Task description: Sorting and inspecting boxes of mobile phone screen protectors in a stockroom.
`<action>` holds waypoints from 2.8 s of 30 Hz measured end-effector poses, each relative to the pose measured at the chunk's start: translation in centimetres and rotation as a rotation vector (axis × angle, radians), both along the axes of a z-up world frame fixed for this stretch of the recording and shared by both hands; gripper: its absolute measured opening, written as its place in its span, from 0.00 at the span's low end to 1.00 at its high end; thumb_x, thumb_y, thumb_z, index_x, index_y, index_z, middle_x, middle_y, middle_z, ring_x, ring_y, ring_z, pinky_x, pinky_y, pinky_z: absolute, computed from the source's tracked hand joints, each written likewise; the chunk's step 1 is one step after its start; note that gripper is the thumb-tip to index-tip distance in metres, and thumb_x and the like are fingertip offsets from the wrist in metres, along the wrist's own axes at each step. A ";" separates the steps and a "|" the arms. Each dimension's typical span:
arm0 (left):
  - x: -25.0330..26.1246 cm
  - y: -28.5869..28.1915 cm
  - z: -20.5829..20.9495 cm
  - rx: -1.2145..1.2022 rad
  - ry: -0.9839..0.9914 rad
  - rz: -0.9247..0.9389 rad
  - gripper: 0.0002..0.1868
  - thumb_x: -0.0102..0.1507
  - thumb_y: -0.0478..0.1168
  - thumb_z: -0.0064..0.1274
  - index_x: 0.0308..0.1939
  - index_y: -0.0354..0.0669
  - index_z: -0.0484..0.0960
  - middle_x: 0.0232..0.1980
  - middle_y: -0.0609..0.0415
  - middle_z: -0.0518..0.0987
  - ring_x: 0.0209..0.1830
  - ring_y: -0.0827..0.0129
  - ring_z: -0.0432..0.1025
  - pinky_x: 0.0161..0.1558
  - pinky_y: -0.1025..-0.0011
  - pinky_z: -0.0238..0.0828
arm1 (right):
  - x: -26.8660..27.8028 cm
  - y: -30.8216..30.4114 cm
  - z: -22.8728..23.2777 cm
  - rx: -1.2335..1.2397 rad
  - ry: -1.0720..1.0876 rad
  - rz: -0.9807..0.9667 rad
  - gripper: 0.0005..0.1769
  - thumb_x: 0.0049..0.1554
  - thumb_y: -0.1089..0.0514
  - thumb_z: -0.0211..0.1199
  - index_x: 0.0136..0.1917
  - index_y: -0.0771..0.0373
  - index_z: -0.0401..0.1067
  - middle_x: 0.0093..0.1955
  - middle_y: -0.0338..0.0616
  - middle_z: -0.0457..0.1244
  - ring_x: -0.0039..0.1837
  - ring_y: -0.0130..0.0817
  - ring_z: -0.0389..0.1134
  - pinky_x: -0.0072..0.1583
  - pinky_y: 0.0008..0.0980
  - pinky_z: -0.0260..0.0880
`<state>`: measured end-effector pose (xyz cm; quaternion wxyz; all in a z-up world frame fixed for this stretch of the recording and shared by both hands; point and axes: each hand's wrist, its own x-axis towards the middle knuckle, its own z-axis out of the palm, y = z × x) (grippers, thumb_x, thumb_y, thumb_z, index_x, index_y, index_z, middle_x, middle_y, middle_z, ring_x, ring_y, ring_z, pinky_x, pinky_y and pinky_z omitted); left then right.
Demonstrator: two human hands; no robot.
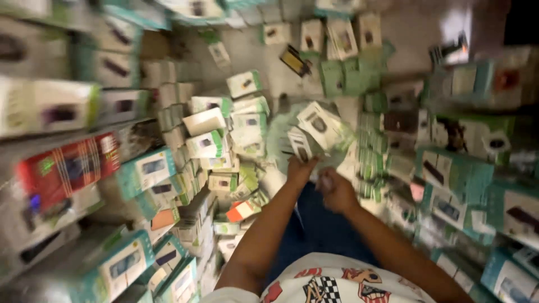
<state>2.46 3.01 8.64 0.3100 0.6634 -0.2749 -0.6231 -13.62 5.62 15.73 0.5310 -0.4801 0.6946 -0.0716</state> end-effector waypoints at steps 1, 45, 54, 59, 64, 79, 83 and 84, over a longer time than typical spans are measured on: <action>0.6 -0.1 1.7 0.180 -0.002 -0.058 0.40 0.59 0.59 0.64 0.58 0.31 0.65 0.52 0.43 0.68 0.54 0.58 0.66 0.52 0.55 0.65 | 1.0 -0.4 2.0 0.048 -0.105 -0.017 0.10 0.62 0.51 0.60 0.55 0.54 0.73 0.38 0.50 0.69 0.42 0.50 0.74 0.50 0.48 0.74; 18.2 9.6 36.6 -0.844 0.514 1.135 0.37 0.72 0.66 0.46 0.61 0.33 0.78 0.49 0.46 0.83 0.46 0.67 0.78 0.48 0.70 0.78 | 29.8 0.9 34.4 -1.361 -0.987 0.917 0.35 0.60 0.64 0.63 0.79 0.71 0.60 0.79 0.67 0.54 0.75 0.66 0.59 0.71 0.57 0.60; 18.5 9.5 36.4 -0.856 0.253 1.047 0.46 0.60 0.43 0.65 0.79 0.42 0.59 0.60 0.37 0.76 0.51 0.61 0.76 0.53 0.57 0.76 | 26.5 -6.1 30.1 -0.241 -1.181 0.561 0.29 0.57 0.64 0.64 0.72 0.62 0.66 0.56 0.57 0.67 0.53 0.48 0.73 0.52 0.49 0.76; 19.0 10.3 35.5 -0.725 0.776 1.191 0.19 0.66 0.41 0.63 0.53 0.30 0.79 0.42 0.37 0.84 0.38 0.53 0.83 0.44 0.51 0.81 | 27.5 -3.0 34.0 -1.305 -0.769 0.790 0.26 0.53 0.62 0.73 0.65 0.63 0.78 0.60 0.53 0.71 0.62 0.53 0.72 0.62 0.44 0.70; 19.8 12.5 39.6 -0.757 0.829 1.112 0.44 0.65 0.76 0.36 0.66 0.43 0.72 0.51 0.39 0.79 0.47 0.55 0.77 0.51 0.55 0.78 | 26.8 2.3 34.6 -1.361 -0.871 1.160 0.36 0.49 0.66 0.61 0.72 0.59 0.70 0.72 0.53 0.63 0.72 0.51 0.65 0.69 0.45 0.67; 16.5 14.3 42.8 -0.428 0.033 0.724 0.53 0.68 0.76 0.24 0.74 0.27 0.61 0.73 0.23 0.61 0.76 0.41 0.56 0.74 0.47 0.51 | 29.1 -1.6 36.8 -1.448 -0.966 0.933 0.31 0.61 0.72 0.51 0.77 0.67 0.65 0.77 0.65 0.57 0.74 0.64 0.59 0.71 0.54 0.61; 18.9 15.4 40.7 -0.357 -0.214 0.346 0.50 0.69 0.77 0.19 0.76 0.41 0.63 0.77 0.38 0.61 0.80 0.54 0.51 0.79 0.55 0.41 | 28.6 -5.1 35.5 -1.325 -0.837 0.746 0.17 0.64 0.68 0.56 0.64 0.61 0.78 0.55 0.50 0.70 0.57 0.56 0.71 0.59 0.46 0.71; 18.3 15.6 42.4 -0.349 -0.203 0.346 0.50 0.69 0.77 0.19 0.76 0.41 0.63 0.77 0.38 0.61 0.80 0.54 0.51 0.79 0.55 0.41 | 28.7 -6.2 33.8 -1.314 -0.828 0.748 0.17 0.64 0.68 0.56 0.64 0.61 0.78 0.55 0.50 0.70 0.57 0.56 0.71 0.59 0.46 0.71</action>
